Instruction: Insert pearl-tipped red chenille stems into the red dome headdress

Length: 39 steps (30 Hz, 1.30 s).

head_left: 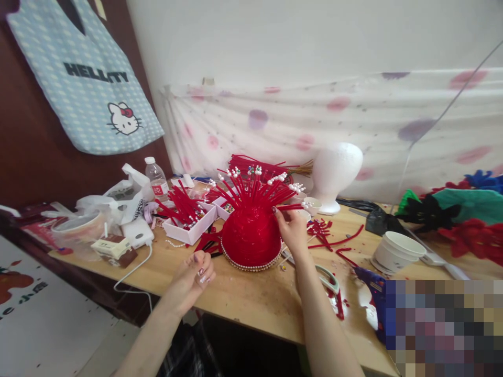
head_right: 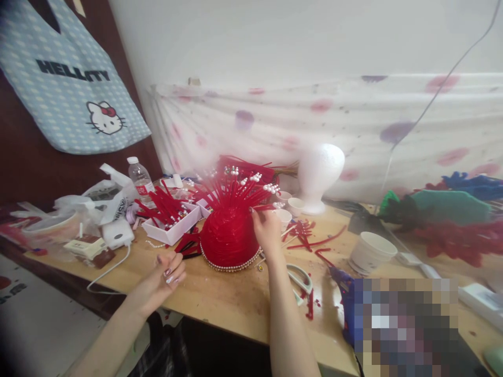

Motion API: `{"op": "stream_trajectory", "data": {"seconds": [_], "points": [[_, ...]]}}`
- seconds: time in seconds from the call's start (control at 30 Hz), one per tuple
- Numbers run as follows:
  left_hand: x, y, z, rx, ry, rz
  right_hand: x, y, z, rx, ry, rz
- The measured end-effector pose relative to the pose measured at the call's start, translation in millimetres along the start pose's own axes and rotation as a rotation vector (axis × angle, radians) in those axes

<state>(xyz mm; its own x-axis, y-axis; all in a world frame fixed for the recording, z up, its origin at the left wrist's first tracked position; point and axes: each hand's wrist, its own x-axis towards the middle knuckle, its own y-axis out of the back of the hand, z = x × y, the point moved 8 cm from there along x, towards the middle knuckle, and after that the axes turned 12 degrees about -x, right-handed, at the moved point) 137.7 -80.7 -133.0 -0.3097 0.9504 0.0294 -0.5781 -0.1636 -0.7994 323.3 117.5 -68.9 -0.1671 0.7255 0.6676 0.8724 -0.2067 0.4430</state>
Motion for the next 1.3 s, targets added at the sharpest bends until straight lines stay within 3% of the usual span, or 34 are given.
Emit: {"op": "stream_trajectory", "data": {"seconds": [0.17, 0.3, 0.43, 0.53, 0.67, 0.8, 1.0, 1.2, 1.3], "points": [[2, 2.0, 30, 0.356, -0.194, 0.117, 0, 1, 1, -0.024, 0.000, 0.009], [2, 14.0, 50, 0.651, -0.373, 0.225, 0, 0, 0, -0.023, 0.007, 0.006], [7, 30.7, 60, 1.079, -0.405, 0.265, 0, -1, 0, -0.021, 0.009, 0.006], [8, 40.6, 72, 1.149, -0.440, 0.302, 0, -1, 0, -0.020, 0.003, 0.005], [6, 33.0, 81, 1.087, -0.481, 0.290, 0, 0, -1, -0.013, -0.003, 0.008], [7, 16.9, 69, 0.774, -0.405, 0.180, 0, 1, -2, -0.008, -0.004, 0.012], [10, 24.4, 63, 0.383, -0.402, 0.349, 0, 2, -3, -0.011, 0.005, 0.012], [9, 11.2, 51, -0.041, -0.280, 0.319, 0, 2, -4, 0.015, 0.010, 0.014], [6, -1.4, 44, -0.136, -0.197, 0.262, 0, 2, -3, 0.022, 0.006, 0.016]]}}
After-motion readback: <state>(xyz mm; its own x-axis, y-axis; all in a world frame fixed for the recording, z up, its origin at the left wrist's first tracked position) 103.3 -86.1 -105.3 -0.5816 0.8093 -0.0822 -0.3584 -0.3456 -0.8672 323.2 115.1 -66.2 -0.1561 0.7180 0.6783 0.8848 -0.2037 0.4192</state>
